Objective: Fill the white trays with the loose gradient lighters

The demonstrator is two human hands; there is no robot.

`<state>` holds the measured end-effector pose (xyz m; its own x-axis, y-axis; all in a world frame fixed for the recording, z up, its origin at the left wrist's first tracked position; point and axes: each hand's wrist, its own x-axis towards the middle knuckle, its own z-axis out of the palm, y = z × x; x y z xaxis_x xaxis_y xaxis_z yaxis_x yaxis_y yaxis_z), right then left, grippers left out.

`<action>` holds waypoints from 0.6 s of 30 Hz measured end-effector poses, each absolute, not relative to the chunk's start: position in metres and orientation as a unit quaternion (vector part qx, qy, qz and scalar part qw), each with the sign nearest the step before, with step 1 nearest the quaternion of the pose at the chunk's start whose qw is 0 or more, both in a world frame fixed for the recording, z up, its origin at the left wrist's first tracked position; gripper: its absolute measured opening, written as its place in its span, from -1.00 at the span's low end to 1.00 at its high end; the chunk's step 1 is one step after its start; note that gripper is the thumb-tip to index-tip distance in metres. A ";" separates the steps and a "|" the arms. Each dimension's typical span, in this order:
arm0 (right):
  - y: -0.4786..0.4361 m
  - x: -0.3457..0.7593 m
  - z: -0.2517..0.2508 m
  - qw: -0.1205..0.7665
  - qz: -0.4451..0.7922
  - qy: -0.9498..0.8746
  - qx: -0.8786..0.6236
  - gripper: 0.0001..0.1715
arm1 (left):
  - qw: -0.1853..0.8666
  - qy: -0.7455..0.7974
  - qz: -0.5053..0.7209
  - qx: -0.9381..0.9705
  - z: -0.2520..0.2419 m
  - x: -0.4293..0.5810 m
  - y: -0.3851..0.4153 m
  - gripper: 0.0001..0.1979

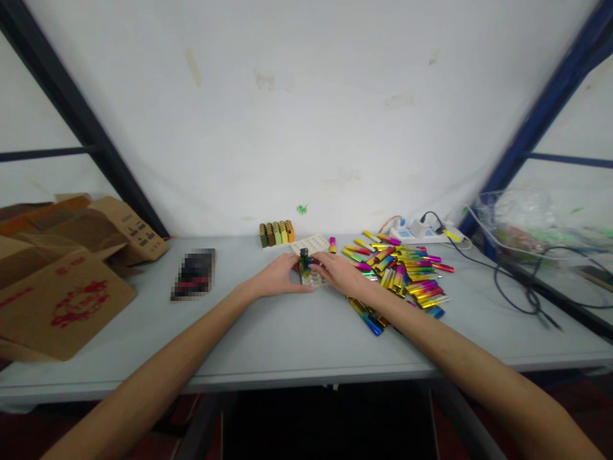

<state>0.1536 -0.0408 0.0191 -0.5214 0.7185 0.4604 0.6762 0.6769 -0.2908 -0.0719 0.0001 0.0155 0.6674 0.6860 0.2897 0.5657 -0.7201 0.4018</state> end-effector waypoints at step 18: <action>-0.028 0.204 0.042 0.110 -0.063 -0.837 -0.531 -0.68 | 0.134 0.360 0.187 0.904 0.018 -0.073 0.000 -0.25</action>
